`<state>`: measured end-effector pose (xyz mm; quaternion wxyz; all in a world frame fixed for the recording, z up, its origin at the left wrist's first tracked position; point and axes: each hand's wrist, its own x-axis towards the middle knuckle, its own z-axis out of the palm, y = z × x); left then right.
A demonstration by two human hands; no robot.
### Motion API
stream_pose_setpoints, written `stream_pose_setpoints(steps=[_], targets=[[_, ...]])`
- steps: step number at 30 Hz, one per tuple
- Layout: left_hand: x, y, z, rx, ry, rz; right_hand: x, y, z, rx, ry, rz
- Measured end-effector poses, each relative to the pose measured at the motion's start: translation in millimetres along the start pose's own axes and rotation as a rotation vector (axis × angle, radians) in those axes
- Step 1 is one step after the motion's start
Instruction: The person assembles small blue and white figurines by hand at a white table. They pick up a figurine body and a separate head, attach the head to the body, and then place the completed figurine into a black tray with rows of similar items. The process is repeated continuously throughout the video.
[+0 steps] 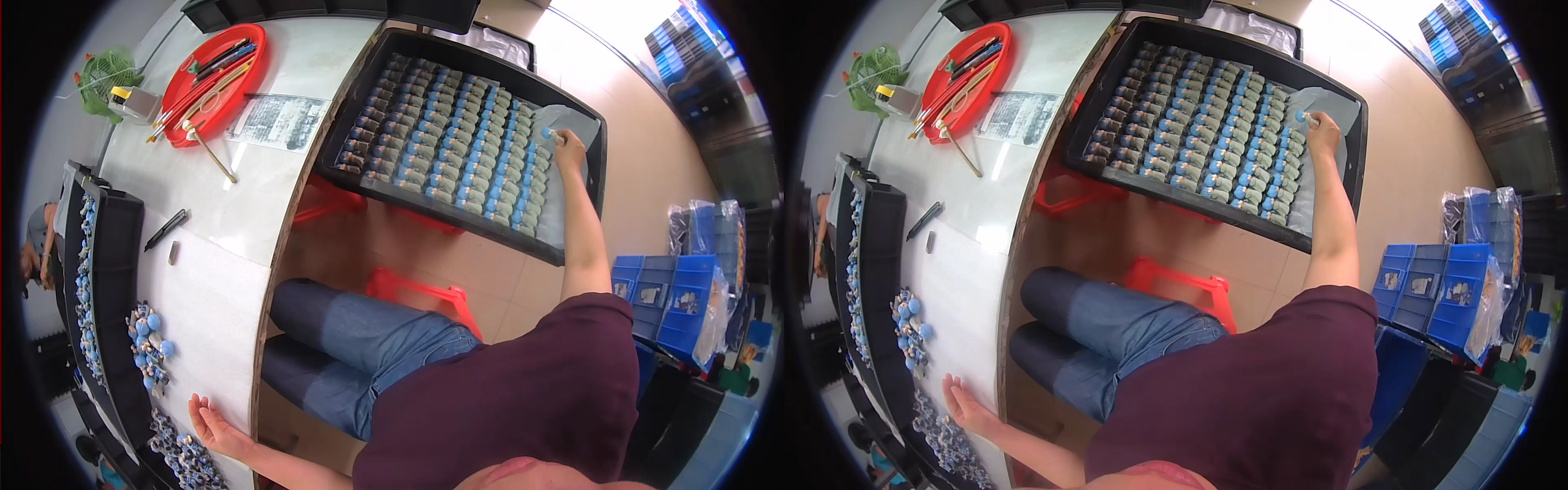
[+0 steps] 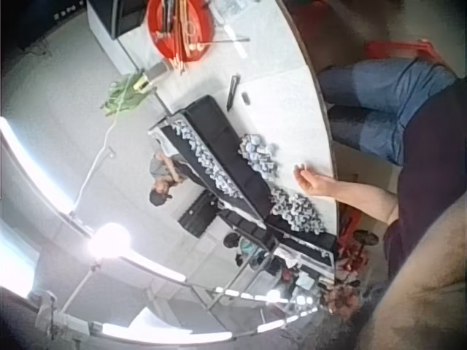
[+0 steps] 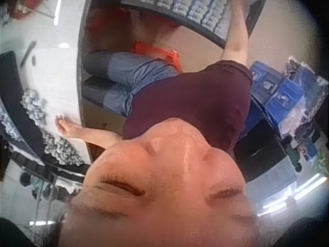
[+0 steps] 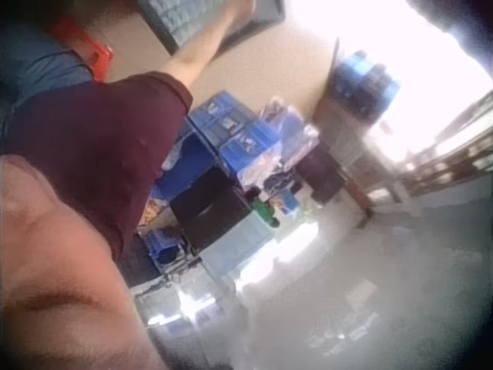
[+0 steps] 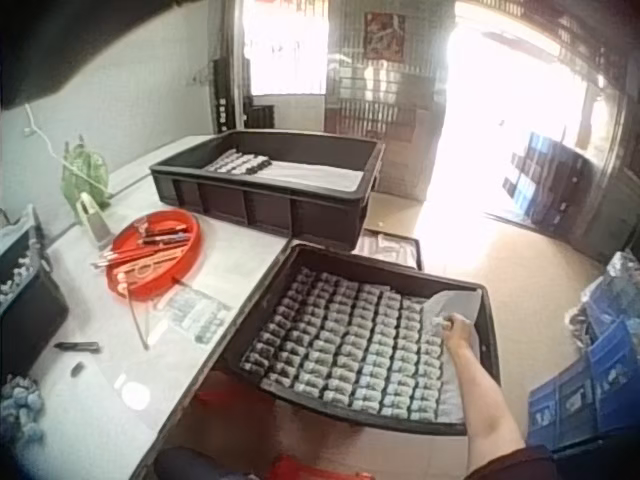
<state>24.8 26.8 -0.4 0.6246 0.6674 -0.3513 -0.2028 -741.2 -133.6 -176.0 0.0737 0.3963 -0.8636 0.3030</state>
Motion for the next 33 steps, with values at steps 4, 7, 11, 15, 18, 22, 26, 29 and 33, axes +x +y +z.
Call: stream_pose_setpoints(steps=[4, 7, 11, 15, 18, 22, 26, 29, 33], targets=[[0.8, -0.9, 1.4, 0.008, -0.006, 0.001, 5.9, 19.3, 24.7, -0.067, -0.126, 0.045], [0.3, -0.9, 1.2, 0.002, 0.002, -0.009, 4.7, 26.7, 36.5, -0.043, -0.192, 0.074], [-0.2, -1.4, 2.9, 0.026, 0.008, -0.005, 6.0, 30.0, 39.4, -0.004, -0.257, 0.111], [-0.8, 2.2, 7.8, 0.039, 0.015, -0.003, 14.3, 33.8, 44.2, -0.083, -0.336, 0.023], [-0.5, -4.3, 0.9, 0.057, 0.048, 0.001, 21.9, 31.1, 48.8, -0.207, -0.340, -0.136], [-0.5, -7.2, -0.7, 0.025, 0.090, -0.027, 27.7, -22.3, 44.0, -0.039, 0.058, -0.357], [2.7, 12.5, 5.3, -0.124, 0.060, -0.048, -29.2, -196.3, 1.5, 0.679, -0.048, -0.434], [3.3, 9.3, -3.1, -0.194, 0.025, -0.042, -105.8, -338.1, -35.8, 1.048, -0.225, -0.685], [-4.2, 8.6, -4.0, -0.222, 0.014, -0.032, -214.6, -485.4, -79.9, 1.143, -0.518, -1.160]])
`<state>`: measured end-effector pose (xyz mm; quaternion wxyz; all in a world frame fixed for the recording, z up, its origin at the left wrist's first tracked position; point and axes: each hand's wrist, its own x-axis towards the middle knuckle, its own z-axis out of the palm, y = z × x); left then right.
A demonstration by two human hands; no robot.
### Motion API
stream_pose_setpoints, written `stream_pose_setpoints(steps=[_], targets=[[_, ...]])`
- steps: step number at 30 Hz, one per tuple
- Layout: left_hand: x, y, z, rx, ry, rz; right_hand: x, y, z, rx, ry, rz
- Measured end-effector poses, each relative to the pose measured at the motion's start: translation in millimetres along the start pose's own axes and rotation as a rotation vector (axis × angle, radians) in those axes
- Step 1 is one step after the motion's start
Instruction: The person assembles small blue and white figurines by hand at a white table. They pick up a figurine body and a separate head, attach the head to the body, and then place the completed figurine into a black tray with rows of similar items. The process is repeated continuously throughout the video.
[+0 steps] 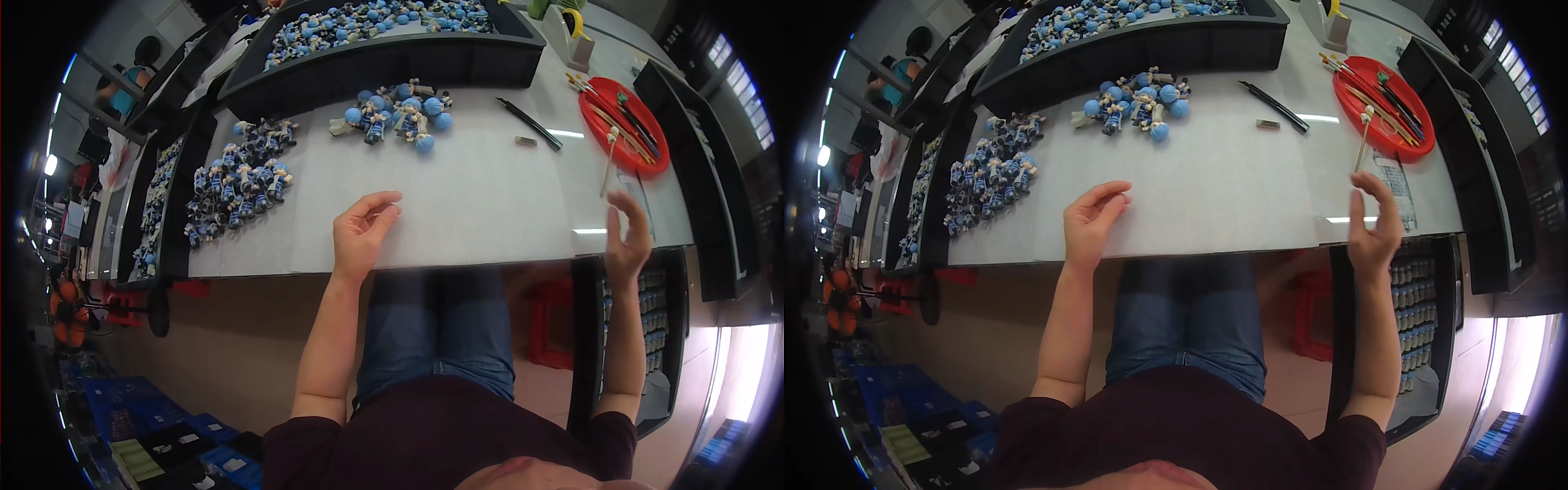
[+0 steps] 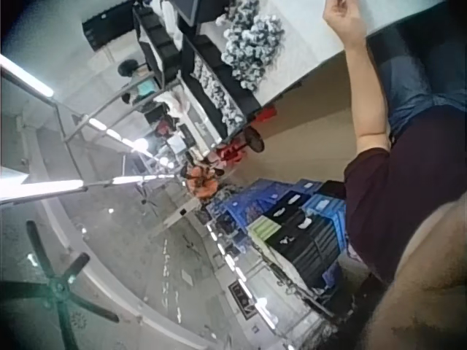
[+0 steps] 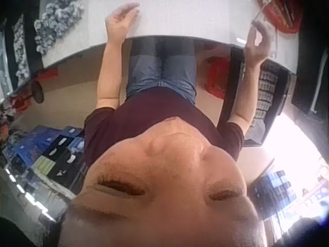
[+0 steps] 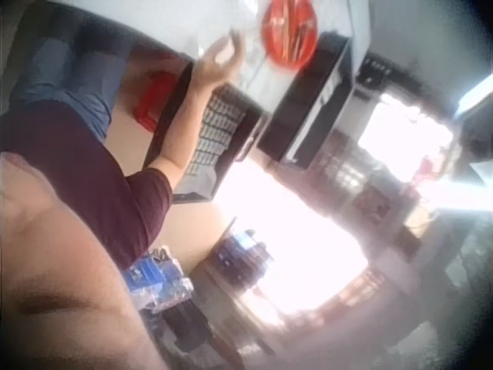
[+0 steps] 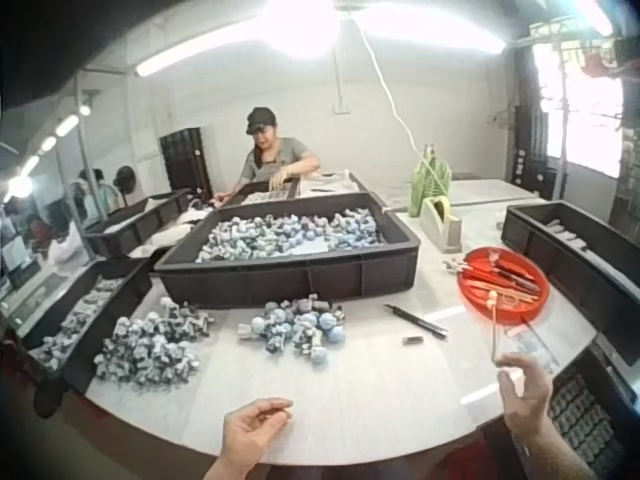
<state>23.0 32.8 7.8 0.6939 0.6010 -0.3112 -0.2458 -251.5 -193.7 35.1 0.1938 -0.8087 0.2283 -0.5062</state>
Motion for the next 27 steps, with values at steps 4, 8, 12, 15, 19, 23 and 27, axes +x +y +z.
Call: stream_pose_setpoints(steps=[4, 8, 12, 15, 19, 23, 27], targets=[[-1.8, -2.7, -2.6, 0.002, -0.029, 0.028, 70.6, -63.9, 119.4, 0.109, -0.357, -0.245], [1.4, -5.1, -6.9, -0.014, -0.052, 0.022, 106.0, -90.3, 237.6, 0.020, -0.530, -0.518], [1.0, -2.1, -13.8, -0.043, -0.058, -0.004, 123.2, -107.9, 319.4, -0.158, -0.784, -0.523], [4.0, -1.2, -10.0, -0.039, -0.071, 0.019, 135.2, -109.2, 338.1, -0.421, -0.965, -0.439], [4.5, -7.8, -6.2, -0.051, -0.076, 0.011, 138.5, -95.2, 341.6, -0.465, -0.991, -0.462], [-1.0, -1.3, -5.2, 0.000, -0.009, -0.003, 123.7, -93.5, 321.4, -0.321, -0.922, -0.618], [-1.6, -3.0, 0.3, 0.032, -0.047, 0.022, 105.2, -79.3, 282.4, -0.353, -0.902, -0.693]])
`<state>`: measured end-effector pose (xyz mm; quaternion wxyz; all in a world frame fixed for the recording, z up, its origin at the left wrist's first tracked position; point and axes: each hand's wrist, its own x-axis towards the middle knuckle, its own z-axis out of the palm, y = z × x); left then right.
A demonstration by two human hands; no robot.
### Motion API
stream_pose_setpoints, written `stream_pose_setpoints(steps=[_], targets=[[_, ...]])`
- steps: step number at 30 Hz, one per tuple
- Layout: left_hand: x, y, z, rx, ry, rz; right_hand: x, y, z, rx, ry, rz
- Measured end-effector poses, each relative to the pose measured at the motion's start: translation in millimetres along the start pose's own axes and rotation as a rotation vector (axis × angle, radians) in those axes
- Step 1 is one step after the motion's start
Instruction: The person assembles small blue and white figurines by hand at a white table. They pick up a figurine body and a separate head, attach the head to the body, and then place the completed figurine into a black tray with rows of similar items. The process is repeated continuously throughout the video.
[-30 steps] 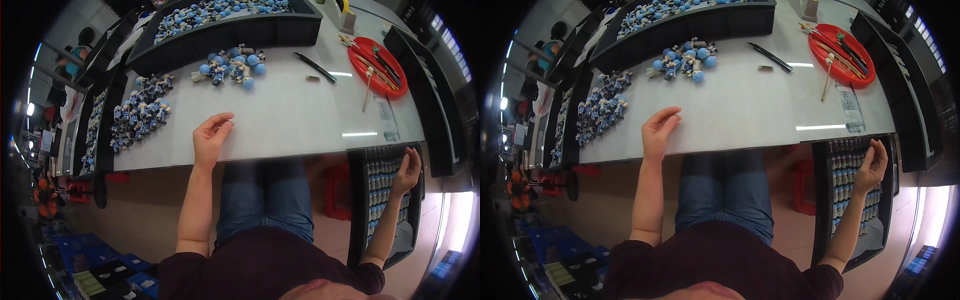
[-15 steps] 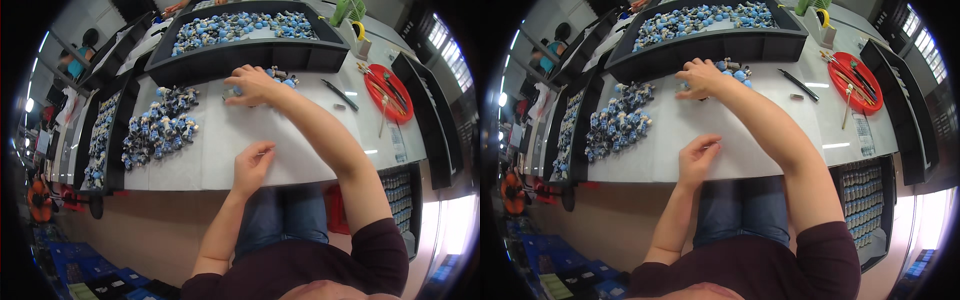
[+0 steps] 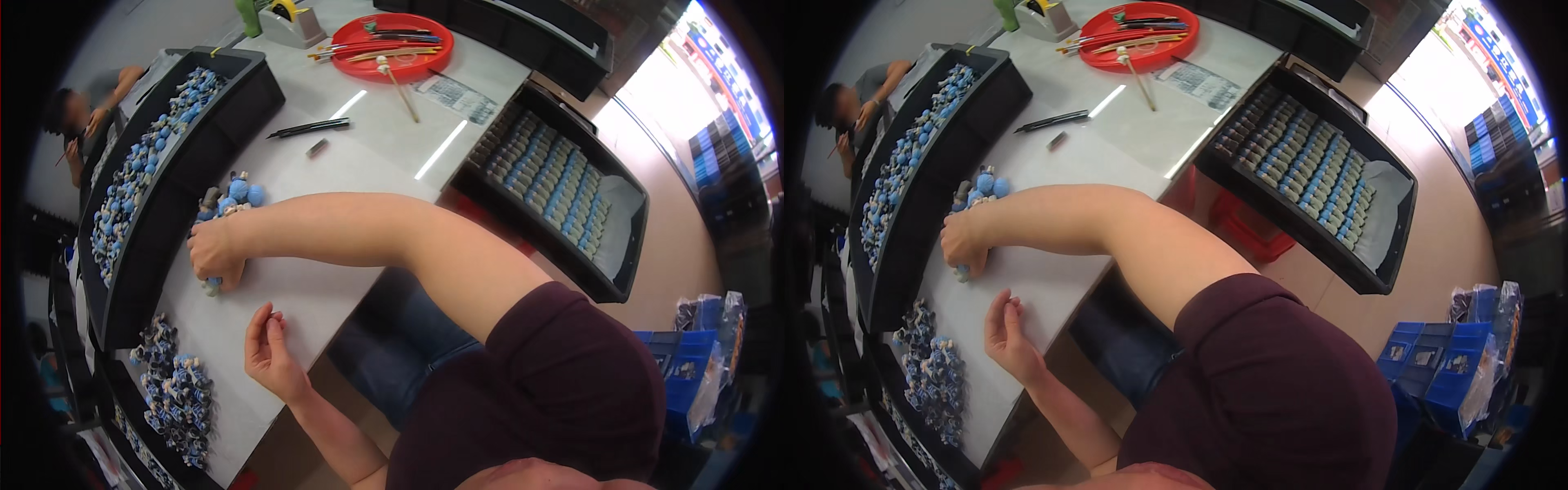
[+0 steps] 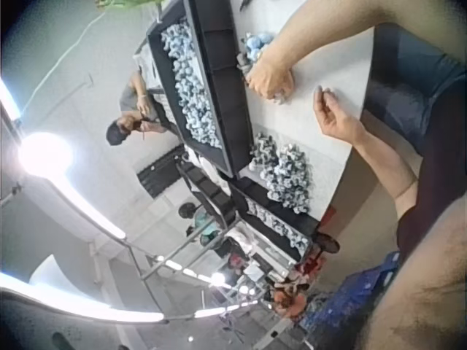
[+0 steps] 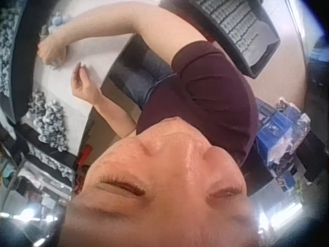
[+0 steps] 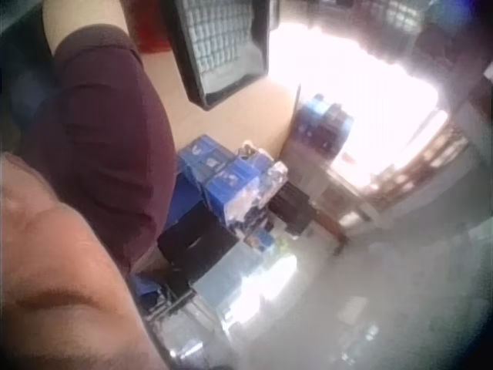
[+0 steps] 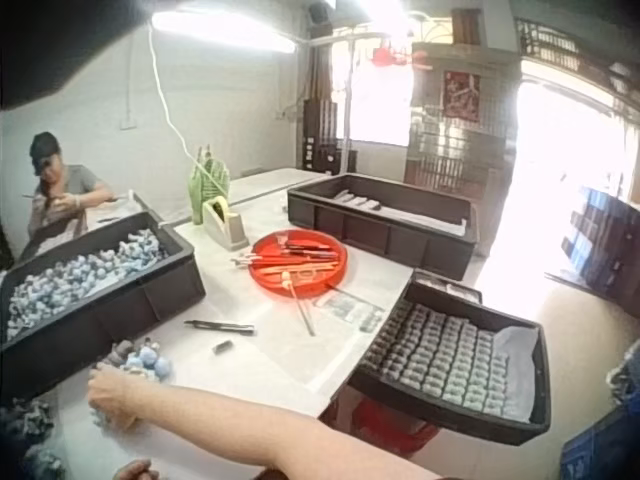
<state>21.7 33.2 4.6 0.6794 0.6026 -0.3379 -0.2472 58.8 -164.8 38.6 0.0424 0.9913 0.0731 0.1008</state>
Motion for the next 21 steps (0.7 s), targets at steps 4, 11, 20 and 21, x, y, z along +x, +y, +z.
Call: stream_pose_setpoints(steps=[4, 11, 20, 21], targets=[[-0.2, -1.4, -0.1, 0.025, 0.016, 0.008, -26.7, -4.0, 6.9, -0.060, 0.344, -0.120], [9.4, -9.2, -11.5, -0.128, 0.030, -0.053, -74.6, -73.2, -41.4, 0.461, 0.961, 0.192], [9.7, -18.3, -34.3, -0.372, -0.289, -0.001, -106.5, -121.1, 1.9, 0.849, 1.056, 0.275], [13.0, -21.6, -38.7, -0.357, -0.299, 0.000, -109.5, -120.6, 2.5, 0.840, 1.072, 0.287]])
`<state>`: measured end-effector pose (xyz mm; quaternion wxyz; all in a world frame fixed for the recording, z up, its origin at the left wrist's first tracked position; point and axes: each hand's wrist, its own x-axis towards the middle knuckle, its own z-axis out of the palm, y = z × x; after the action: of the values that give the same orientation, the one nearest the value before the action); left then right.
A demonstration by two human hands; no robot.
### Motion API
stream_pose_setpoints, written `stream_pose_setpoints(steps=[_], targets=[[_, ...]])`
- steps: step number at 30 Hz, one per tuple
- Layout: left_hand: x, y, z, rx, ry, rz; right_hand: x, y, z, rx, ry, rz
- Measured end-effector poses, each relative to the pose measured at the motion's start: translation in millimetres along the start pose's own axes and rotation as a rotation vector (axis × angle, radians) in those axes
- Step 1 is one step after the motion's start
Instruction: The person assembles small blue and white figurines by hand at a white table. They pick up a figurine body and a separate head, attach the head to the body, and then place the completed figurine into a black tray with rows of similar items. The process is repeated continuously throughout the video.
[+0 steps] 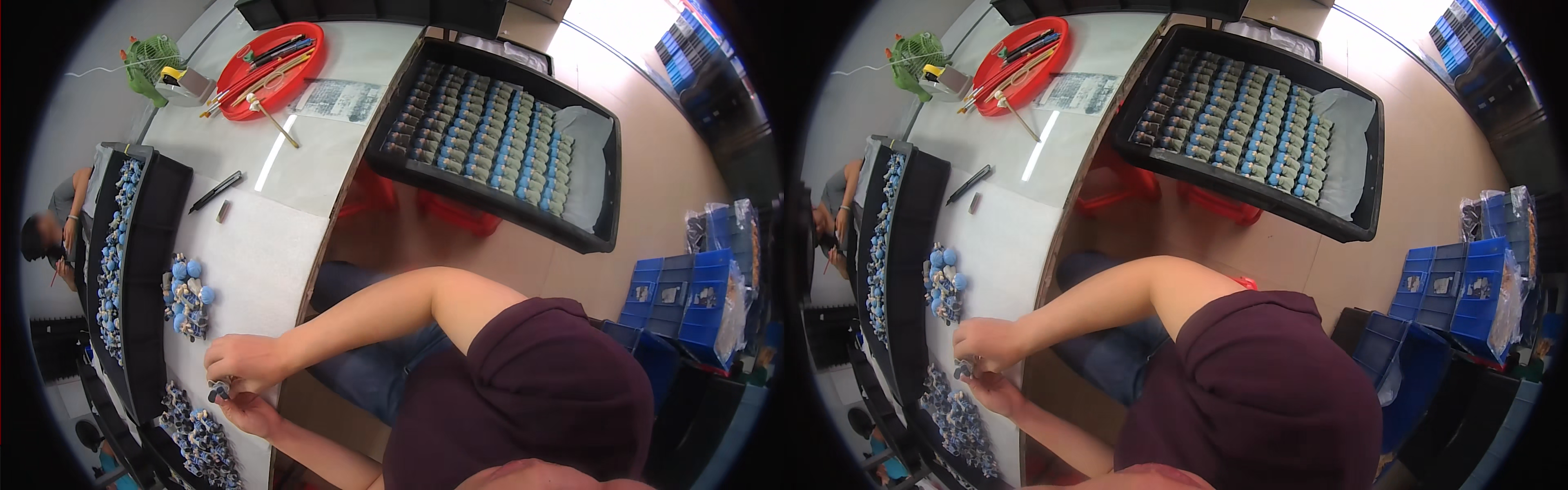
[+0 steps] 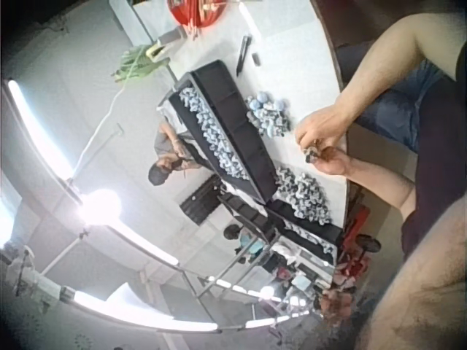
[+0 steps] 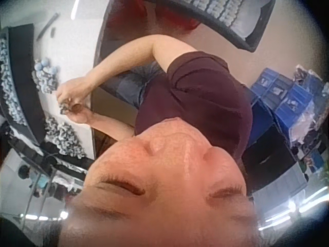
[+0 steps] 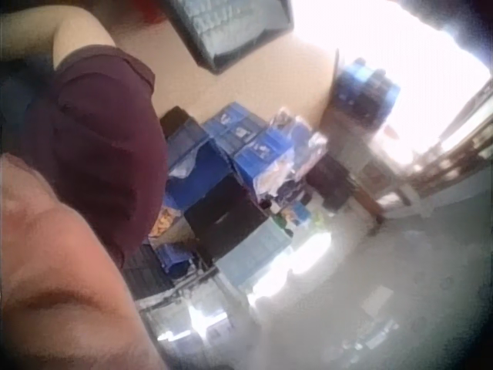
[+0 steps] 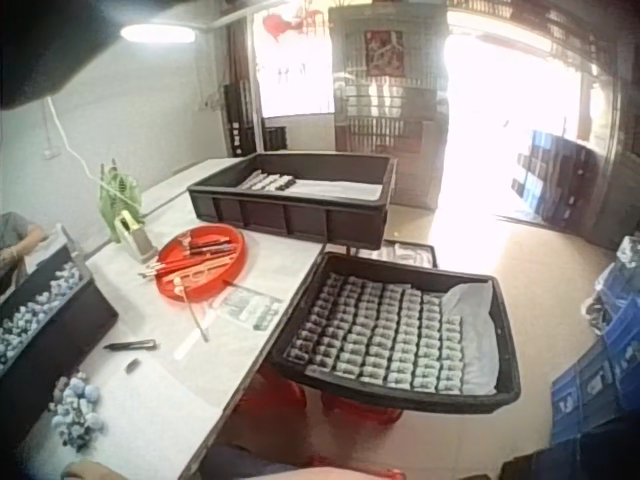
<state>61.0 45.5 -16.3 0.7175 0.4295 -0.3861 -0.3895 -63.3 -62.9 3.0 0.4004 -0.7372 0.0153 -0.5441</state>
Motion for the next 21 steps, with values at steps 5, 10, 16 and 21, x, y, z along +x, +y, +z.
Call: stream_pose_setpoints(steps=[5, 10, 16, 21], targets=[[0.1, 9.6, 24.2, -0.169, 0.115, -0.031, -7.5, -6.0, -19.1, -0.034, -0.051, -0.006], [-6.6, 11.5, 19.7, 0.037, 0.275, -0.042, -44.6, -46.5, -130.2, -0.233, 0.083, -0.051], [4.1, 9.1, 27.6, -0.033, 0.228, -0.028, -179.9, -91.9, -346.6, -1.127, 0.562, 0.580], [1.5, 9.5, 20.9, -0.007, 0.241, -0.044, -300.6, -135.9, -431.6, -1.148, 0.497, 1.132]])
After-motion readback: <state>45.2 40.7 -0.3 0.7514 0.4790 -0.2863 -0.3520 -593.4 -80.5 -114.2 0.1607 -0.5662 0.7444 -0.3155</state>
